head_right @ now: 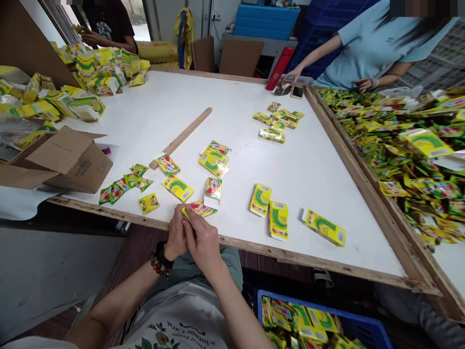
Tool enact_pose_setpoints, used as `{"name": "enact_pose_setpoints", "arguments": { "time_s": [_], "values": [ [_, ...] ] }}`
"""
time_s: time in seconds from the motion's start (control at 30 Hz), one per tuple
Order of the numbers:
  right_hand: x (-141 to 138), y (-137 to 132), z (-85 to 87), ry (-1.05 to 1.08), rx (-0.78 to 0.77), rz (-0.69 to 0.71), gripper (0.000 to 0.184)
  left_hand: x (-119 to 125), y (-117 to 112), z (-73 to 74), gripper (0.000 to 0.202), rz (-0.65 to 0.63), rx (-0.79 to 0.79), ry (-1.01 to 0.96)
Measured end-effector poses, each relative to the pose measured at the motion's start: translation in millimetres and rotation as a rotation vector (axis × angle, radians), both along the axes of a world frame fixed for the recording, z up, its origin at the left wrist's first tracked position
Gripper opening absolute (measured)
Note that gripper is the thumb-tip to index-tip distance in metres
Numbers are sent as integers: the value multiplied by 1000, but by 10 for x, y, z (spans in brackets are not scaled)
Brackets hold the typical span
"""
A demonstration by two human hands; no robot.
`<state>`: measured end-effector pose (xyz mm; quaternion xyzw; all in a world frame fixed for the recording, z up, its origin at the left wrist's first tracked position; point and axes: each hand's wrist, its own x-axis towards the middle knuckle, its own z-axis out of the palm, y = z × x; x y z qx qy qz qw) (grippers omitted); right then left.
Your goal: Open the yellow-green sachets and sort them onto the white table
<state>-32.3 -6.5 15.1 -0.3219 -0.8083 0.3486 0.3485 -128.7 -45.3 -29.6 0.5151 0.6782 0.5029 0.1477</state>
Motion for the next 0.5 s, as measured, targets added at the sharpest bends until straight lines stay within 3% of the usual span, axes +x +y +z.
{"name": "enact_pose_setpoints", "arguments": {
  "time_s": [0.07, 0.17, 0.23, 0.37, 0.5],
  "values": [
    [-29, 0, 2, -58, 67, 18, 38, -4, -6, -23, 32, 0, 4, -3],
    [-30, 15, 6, -80, 48, 39, 37, -90, -18, -7, 33, -50, 25, -71],
    [20, 21, 8, 16, -37, 25, 35, -200, -30, 45, 44, -205, 9, -185],
    [156, 15, 49, 221, -333, -78, 29, -313, -61, 142, 67, -559, -142, -605],
    [283, -4, 159, 218, -463, -87, 21, -27, -113, 165, 71, -604, -153, -787]
  ]
}}
